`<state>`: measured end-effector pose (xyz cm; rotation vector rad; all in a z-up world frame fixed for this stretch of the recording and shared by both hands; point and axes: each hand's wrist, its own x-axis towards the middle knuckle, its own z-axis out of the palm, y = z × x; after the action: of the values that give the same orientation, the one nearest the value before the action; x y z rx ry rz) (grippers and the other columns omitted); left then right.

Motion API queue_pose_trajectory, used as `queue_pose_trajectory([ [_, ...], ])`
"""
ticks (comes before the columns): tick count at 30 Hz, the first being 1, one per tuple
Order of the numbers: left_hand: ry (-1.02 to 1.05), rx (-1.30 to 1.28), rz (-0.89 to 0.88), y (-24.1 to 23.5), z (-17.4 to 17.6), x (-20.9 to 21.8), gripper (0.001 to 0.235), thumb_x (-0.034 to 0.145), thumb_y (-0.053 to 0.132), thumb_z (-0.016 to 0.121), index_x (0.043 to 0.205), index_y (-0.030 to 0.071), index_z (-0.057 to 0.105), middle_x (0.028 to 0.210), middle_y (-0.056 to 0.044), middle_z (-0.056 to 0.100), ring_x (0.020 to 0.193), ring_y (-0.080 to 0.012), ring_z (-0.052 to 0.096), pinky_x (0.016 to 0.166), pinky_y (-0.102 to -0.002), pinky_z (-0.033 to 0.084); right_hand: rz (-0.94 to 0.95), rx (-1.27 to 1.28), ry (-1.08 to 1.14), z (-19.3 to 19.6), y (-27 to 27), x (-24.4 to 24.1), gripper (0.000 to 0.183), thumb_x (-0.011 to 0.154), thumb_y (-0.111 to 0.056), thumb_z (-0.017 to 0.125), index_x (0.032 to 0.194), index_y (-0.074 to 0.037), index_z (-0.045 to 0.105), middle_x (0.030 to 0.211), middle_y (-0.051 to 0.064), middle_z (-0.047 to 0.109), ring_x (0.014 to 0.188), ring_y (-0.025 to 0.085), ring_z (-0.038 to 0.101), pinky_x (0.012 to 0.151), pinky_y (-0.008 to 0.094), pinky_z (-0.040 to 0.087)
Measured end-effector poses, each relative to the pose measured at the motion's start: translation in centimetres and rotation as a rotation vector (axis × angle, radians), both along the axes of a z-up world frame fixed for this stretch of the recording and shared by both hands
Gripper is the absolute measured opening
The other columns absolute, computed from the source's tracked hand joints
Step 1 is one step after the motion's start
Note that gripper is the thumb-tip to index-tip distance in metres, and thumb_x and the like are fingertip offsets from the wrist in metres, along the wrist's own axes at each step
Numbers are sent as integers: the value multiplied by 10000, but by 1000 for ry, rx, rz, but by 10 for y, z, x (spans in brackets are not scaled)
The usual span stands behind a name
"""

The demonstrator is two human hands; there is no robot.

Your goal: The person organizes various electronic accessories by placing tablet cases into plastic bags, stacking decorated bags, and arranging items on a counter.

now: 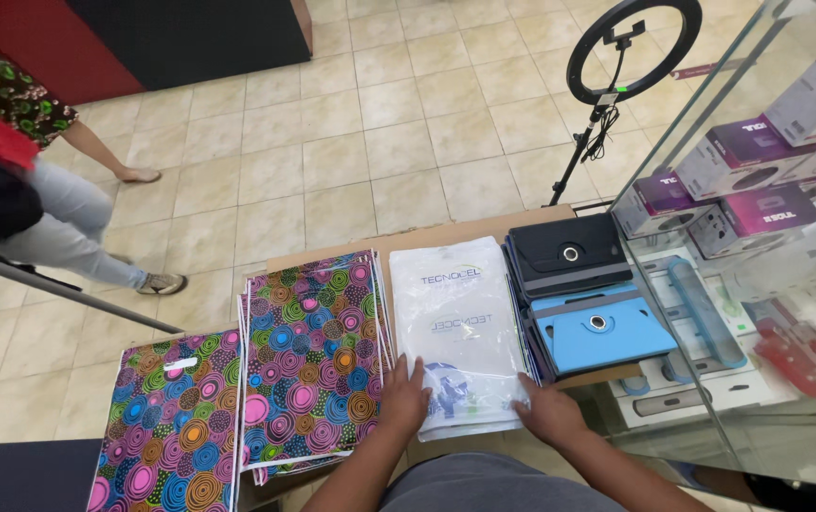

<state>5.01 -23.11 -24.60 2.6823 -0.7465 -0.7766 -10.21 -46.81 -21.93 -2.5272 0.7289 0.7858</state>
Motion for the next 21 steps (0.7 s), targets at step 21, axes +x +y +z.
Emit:
queue_pose_trajectory([
  [21, 173, -285, 88, 21, 31, -29, 1282, 714, 586, 856, 1605, 237, 3, 1630, -137, -294, 1537, -348, -170, 1228, -479, 104, -74, -17, -287, -32, 28, -24, 1130, 761, -577, 830, 1588, -306, 108, 1663, 123, 18, 1469, 407, 144, 1073, 518, 393],
])
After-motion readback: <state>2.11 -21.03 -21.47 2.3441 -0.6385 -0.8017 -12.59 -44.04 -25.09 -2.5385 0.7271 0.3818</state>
